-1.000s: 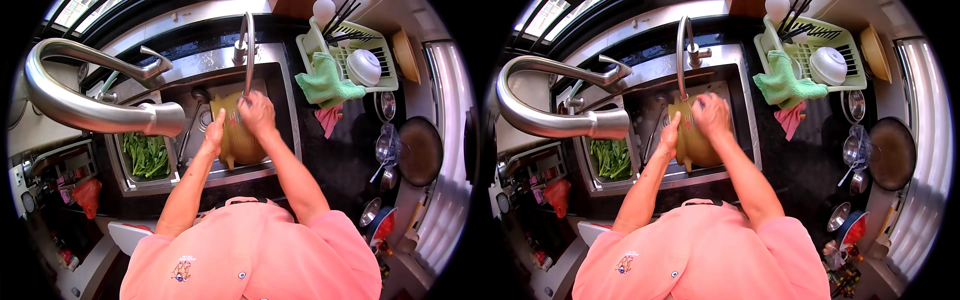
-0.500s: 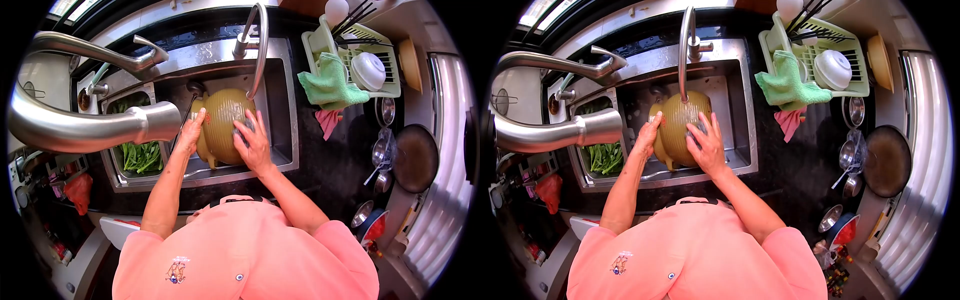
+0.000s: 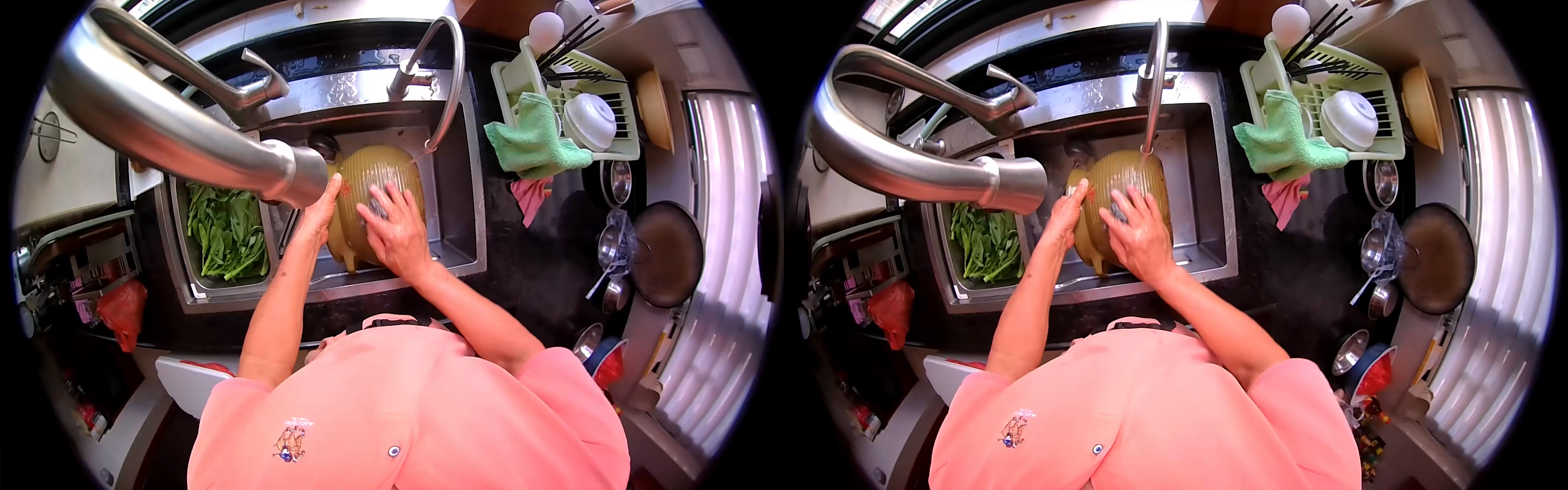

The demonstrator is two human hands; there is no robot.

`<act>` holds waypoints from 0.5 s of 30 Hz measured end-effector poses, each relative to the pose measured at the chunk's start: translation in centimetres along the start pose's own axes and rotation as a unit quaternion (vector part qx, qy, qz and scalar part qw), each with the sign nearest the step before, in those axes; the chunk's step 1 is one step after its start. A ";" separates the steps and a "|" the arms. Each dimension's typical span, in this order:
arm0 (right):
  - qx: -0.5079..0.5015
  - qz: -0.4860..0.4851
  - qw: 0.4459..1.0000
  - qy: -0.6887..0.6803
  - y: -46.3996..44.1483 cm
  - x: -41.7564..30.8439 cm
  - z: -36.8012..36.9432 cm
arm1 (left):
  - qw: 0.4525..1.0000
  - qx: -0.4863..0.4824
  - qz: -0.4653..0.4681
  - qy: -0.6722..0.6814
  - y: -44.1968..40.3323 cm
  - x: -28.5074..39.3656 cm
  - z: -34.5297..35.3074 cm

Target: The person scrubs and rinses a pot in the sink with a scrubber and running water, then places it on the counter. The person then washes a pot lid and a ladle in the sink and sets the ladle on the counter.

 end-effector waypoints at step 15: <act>0.062 0.086 0.992 0.074 2.6 -0.3 0.8 | 0.999 0.011 0.034 -0.024 -0.4 0.1 -0.8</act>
Point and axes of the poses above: each hand's wrist, its own y-axis away from the middle knuckle, its own z-axis out of the palm, x = y × z, the point moved 8 cm from there along -y, towards the middle knuckle, and after that the axes turned 13 degrees about -y, right-handed, at the moved point
